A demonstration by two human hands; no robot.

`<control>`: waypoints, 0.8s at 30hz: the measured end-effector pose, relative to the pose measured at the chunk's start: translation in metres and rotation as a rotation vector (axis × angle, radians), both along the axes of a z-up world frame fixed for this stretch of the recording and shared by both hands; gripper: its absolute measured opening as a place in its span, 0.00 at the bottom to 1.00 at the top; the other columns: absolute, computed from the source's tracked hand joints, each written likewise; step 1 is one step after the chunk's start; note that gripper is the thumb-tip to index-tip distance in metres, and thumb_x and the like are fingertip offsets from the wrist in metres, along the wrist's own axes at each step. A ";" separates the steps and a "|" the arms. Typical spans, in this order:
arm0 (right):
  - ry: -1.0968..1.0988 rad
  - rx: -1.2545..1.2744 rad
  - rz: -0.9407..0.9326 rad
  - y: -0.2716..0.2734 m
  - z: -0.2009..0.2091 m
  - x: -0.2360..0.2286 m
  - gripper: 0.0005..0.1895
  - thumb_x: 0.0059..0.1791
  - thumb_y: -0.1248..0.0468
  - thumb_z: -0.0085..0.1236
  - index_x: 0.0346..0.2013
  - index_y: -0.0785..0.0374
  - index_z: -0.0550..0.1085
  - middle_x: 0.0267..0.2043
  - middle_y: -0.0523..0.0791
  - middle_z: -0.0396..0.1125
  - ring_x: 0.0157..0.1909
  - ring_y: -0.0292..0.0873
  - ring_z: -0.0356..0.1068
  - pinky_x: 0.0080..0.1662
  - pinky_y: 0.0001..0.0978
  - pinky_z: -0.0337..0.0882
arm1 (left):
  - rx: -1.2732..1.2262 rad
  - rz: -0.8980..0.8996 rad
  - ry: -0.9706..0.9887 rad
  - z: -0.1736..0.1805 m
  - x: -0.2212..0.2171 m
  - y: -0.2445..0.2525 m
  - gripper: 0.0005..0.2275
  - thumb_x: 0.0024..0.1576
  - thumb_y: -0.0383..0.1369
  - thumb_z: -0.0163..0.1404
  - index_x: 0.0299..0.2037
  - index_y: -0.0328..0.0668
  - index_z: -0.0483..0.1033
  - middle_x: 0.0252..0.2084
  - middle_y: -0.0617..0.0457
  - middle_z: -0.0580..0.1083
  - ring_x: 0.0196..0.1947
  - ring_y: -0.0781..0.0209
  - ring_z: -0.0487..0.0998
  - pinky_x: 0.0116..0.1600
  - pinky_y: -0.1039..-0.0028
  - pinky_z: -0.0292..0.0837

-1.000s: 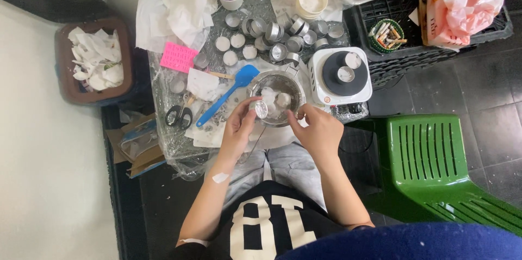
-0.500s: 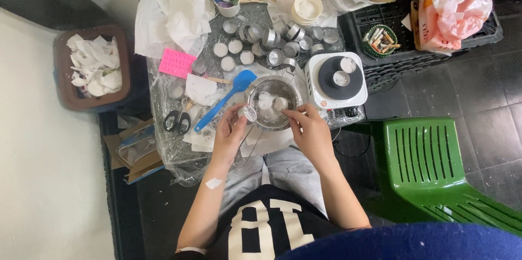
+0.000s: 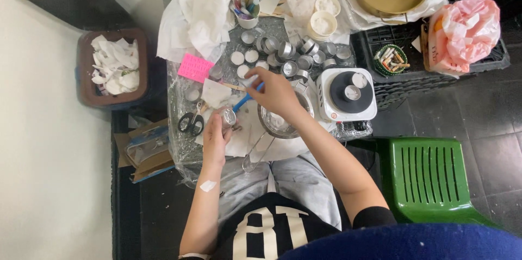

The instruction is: Assembling candle tins by inserting wicks and cleaning the tins with a tissue.

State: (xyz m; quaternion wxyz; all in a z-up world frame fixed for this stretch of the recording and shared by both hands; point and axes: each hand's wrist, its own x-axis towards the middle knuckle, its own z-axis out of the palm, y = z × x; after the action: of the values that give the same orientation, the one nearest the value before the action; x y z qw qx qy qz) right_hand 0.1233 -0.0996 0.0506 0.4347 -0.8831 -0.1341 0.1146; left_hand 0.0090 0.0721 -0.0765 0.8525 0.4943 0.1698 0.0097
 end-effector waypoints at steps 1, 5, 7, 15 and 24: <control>-0.005 0.001 0.008 0.012 -0.019 0.011 0.16 0.45 0.62 0.64 0.47 0.54 0.75 0.32 0.42 0.76 0.32 0.42 0.77 0.37 0.37 0.74 | 0.001 0.008 -0.005 0.008 0.000 0.002 0.18 0.68 0.43 0.41 0.59 0.40 0.72 0.42 0.57 0.77 0.27 0.78 0.65 0.31 0.86 0.58; -0.227 -0.306 0.077 0.056 -0.100 0.048 0.18 0.46 0.54 0.64 0.43 0.61 0.73 0.33 0.50 0.75 0.38 0.54 0.76 0.39 0.45 0.73 | 0.063 0.045 -0.094 0.015 0.003 0.013 0.17 0.67 0.38 0.47 0.62 0.39 0.71 0.39 0.61 0.71 0.22 0.79 0.53 0.25 0.84 0.46; -0.305 -0.498 0.083 0.072 -0.112 0.068 0.23 0.46 0.47 0.66 0.40 0.62 0.73 0.34 0.54 0.74 0.39 0.59 0.75 0.38 0.50 0.73 | 0.069 0.074 -0.105 0.005 0.013 0.023 0.17 0.66 0.36 0.49 0.63 0.39 0.70 0.40 0.62 0.69 0.22 0.78 0.54 0.25 0.83 0.46; -0.342 -0.459 -0.326 0.134 -0.117 0.173 0.27 0.48 0.41 0.64 0.38 0.65 0.76 0.33 0.55 0.74 0.36 0.59 0.75 0.38 0.51 0.74 | -0.015 0.114 -0.087 -0.002 0.031 0.052 0.20 0.67 0.42 0.44 0.63 0.35 0.70 0.36 0.63 0.70 0.19 0.77 0.53 0.24 0.81 0.44; -0.179 -0.263 -0.379 0.134 -0.118 0.194 0.19 0.44 0.44 0.65 0.35 0.55 0.82 0.37 0.50 0.76 0.41 0.54 0.76 0.43 0.47 0.74 | -0.090 0.132 -0.001 0.014 0.056 0.059 0.16 0.67 0.46 0.44 0.46 0.39 0.72 0.30 0.63 0.67 0.17 0.75 0.52 0.22 0.79 0.42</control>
State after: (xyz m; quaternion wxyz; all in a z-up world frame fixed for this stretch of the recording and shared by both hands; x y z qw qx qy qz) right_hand 0.3169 0.0348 -0.0676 0.3161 -0.9481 0.0119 -0.0314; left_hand 0.0650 0.1313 -0.0621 0.8715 0.4431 0.2017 0.0585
